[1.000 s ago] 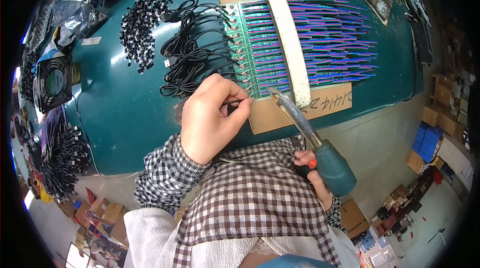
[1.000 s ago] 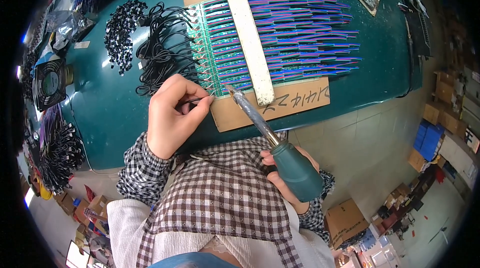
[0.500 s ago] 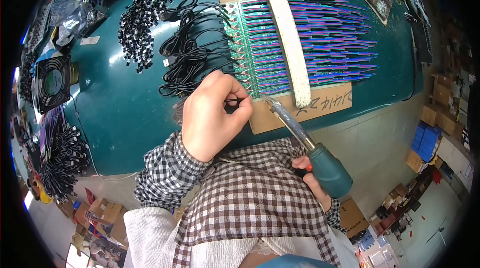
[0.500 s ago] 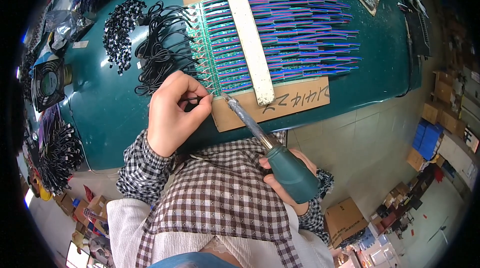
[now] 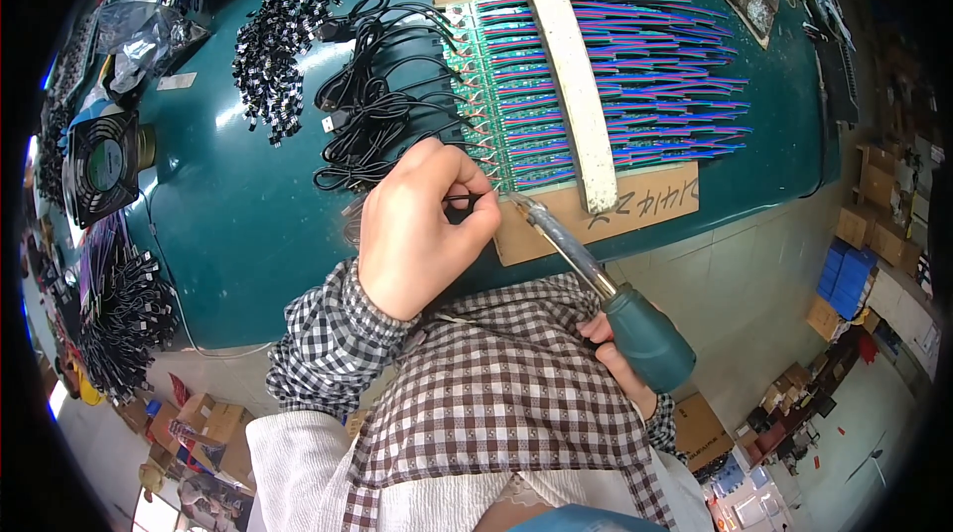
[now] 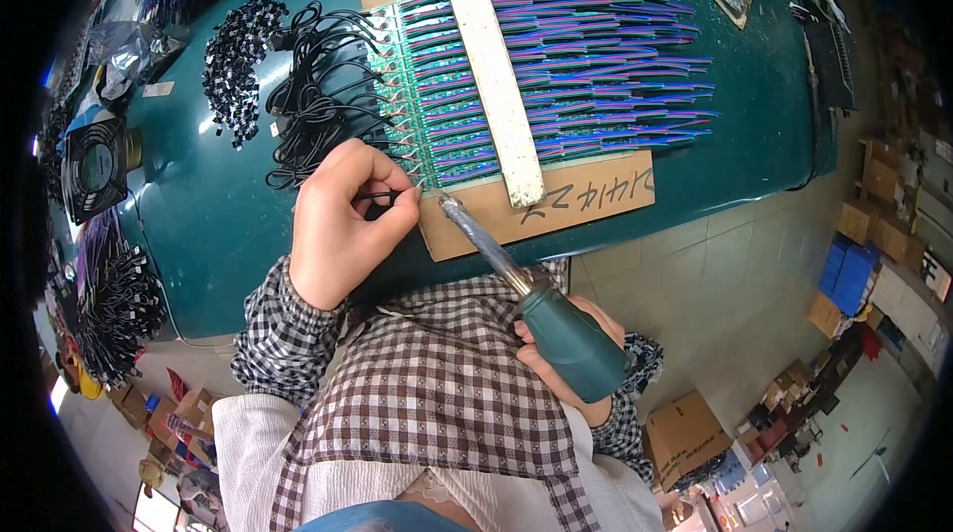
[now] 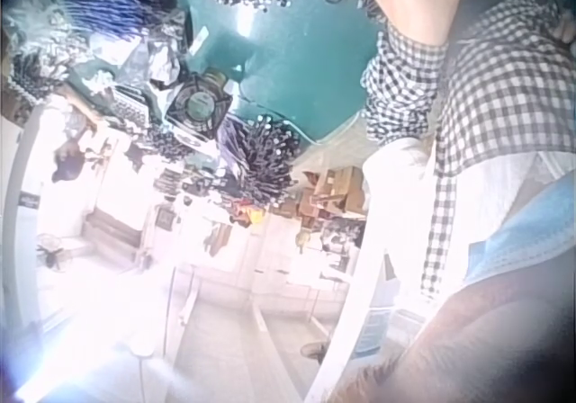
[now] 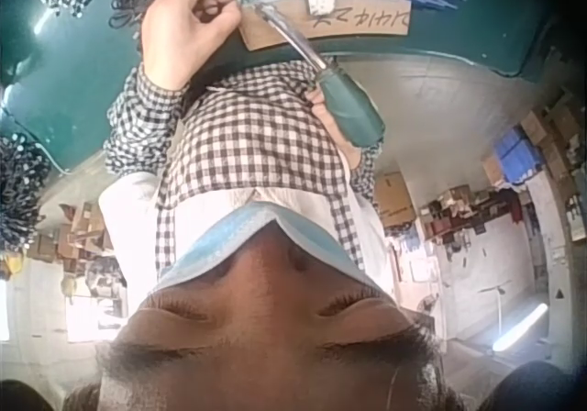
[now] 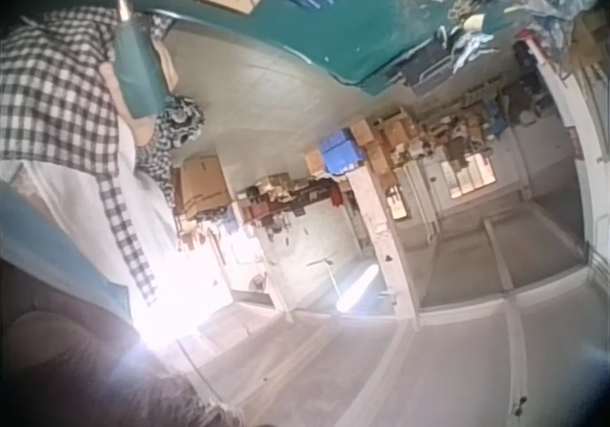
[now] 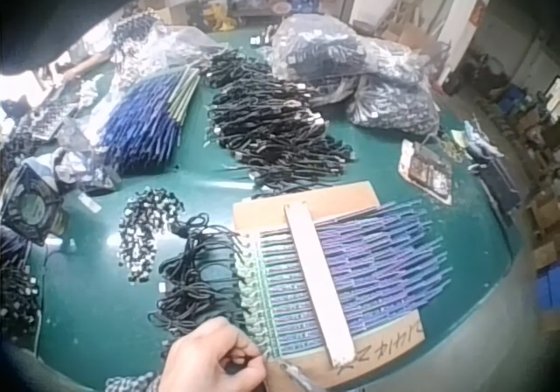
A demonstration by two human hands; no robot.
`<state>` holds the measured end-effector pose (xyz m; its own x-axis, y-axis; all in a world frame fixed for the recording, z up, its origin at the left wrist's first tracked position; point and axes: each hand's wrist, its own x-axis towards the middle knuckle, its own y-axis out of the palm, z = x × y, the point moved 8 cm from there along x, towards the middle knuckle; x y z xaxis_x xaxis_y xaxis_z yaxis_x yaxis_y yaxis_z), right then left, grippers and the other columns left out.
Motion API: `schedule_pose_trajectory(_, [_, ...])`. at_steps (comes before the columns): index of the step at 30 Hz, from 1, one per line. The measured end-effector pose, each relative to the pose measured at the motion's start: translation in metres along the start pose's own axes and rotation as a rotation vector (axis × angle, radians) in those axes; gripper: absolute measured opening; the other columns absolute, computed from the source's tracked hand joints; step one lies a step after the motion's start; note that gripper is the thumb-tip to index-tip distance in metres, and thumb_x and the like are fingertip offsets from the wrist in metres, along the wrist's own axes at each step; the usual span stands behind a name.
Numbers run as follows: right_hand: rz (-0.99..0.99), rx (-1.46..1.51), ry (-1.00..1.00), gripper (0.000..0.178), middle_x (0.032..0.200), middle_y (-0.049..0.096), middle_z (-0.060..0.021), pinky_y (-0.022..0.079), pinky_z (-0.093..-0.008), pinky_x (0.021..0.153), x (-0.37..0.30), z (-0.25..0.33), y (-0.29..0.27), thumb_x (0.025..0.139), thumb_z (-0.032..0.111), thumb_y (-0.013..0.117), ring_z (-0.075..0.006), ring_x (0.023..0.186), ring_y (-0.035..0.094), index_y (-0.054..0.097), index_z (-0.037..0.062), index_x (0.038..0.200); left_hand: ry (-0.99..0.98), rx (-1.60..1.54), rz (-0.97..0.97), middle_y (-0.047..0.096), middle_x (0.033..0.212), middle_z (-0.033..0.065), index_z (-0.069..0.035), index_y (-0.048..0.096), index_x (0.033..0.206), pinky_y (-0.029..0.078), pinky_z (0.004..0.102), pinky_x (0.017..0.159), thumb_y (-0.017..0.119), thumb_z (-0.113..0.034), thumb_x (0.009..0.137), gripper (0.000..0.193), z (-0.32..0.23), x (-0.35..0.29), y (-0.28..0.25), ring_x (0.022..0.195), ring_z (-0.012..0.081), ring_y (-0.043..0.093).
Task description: The person solders cables onto circuit boards using a soldering iron, taking individual cables from the workbench and soldering their exposed wire ends to the boards.
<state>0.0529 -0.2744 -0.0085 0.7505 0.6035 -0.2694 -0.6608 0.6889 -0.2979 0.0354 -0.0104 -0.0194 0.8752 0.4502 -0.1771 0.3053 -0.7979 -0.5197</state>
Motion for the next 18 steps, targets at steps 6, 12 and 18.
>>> schedule_pose_trajectory(6, [0.001, 0.033, 0.005, 0.019, 0.085, 0.073, -0.0056, 0.055, -0.0305, 0.073, 0.0003, -0.0033, 0.0027, 0.078, 0.014, 0.081, -0.0186, 0.079, 0.071, 0.071, 0.0046, 0.092, -0.012, 0.003, -0.001, 0.057, 0.076, 0.0058, -0.004, 0.063, 0.077, 0.052, 0.0308, 0.061, 0.072, -0.005, 0.074, 0.01, 0.0034, -0.0027, -0.0016, 0.065, 0.018, 0.061])
schedule_pose_trajectory(12, [-0.005, 0.017, 0.008, 0.021, 0.085, 0.073, -0.0059, 0.055, -0.0305, 0.074, 0.0007, 0.0006, 0.0002, 0.078, 0.014, 0.082, -0.019, 0.08, 0.071, 0.071, 0.0041, 0.092, -0.019, -0.004, 0.02, 0.057, 0.077, 0.006, -0.004, 0.063, 0.077, 0.052, 0.0307, 0.061, 0.072, -0.005, 0.074, 0.01, -0.0001, 0.0014, -0.0006, 0.065, 0.018, 0.062])
schedule_pose_trajectory(18, [0.001, 0.021, 0.001, 0.031, 0.084, 0.073, -0.0058, 0.056, -0.0285, 0.073, -0.001, -0.0063, 0.0027, 0.076, 0.013, 0.083, -0.0162, 0.077, 0.071, 0.069, -0.0007, 0.101, -0.02, 0.009, 0.013, 0.058, 0.078, 0.0063, -0.004, 0.063, 0.078, 0.053, 0.0303, 0.062, 0.072, -0.006, 0.074, 0.01, 0.0017, -0.001, -0.0019, 0.066, 0.018, 0.062])
